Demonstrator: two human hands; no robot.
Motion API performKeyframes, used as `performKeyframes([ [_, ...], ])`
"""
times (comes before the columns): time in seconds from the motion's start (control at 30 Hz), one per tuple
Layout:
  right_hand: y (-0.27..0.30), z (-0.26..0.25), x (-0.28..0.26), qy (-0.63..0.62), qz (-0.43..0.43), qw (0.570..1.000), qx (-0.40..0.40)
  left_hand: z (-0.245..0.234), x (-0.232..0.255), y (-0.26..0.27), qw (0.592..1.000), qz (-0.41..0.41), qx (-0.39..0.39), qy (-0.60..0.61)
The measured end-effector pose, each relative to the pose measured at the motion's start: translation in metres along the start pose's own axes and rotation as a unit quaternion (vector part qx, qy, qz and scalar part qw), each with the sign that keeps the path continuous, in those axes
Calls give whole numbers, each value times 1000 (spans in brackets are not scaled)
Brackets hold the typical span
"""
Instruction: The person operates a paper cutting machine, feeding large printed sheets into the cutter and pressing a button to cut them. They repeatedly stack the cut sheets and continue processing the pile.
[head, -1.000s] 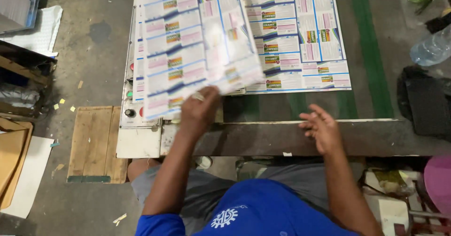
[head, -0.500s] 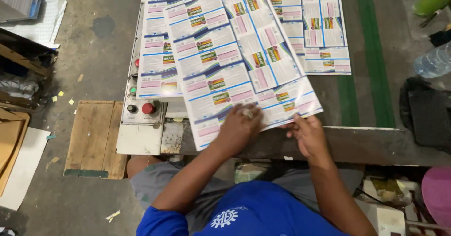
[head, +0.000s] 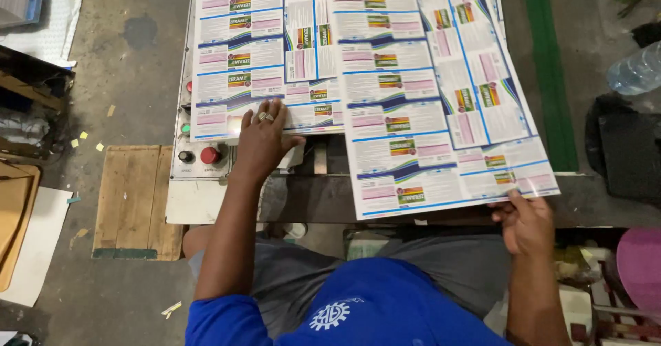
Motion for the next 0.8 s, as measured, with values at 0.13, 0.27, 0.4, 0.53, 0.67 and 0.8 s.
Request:
performKeyframes([
  [0.13,7,-39,6,24,5,1000,8,11,-12,-1,1000,14,5,-24],
  [0.27,22,-51,4,29,3,999,30,-8,-14,-11,998,56,-3,6],
  [0.4,30,-62,6,38,6,998,41,-15,-24,-17,997,54,-19,57],
  [0.53,39,-58,5,62,14,997,45,-27,-24,-11,992,41,63,104],
  [0.67,44,-47,4,71,21,996,56,-69,6,-1,989,-9,139,47],
  [0.8,47,-33,2,119,11,991,50,-69,26,15,988,-52,88,114],
])
Point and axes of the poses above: each hand's wrist, its own y-axis away from the middle knuckle, its own z-axis out of the palm, x = y × z, the point moved 5 cm from there along -y, towards the middle knuckle, and after that the axes turned 6 degrees about -y, right-handed, at the moved point
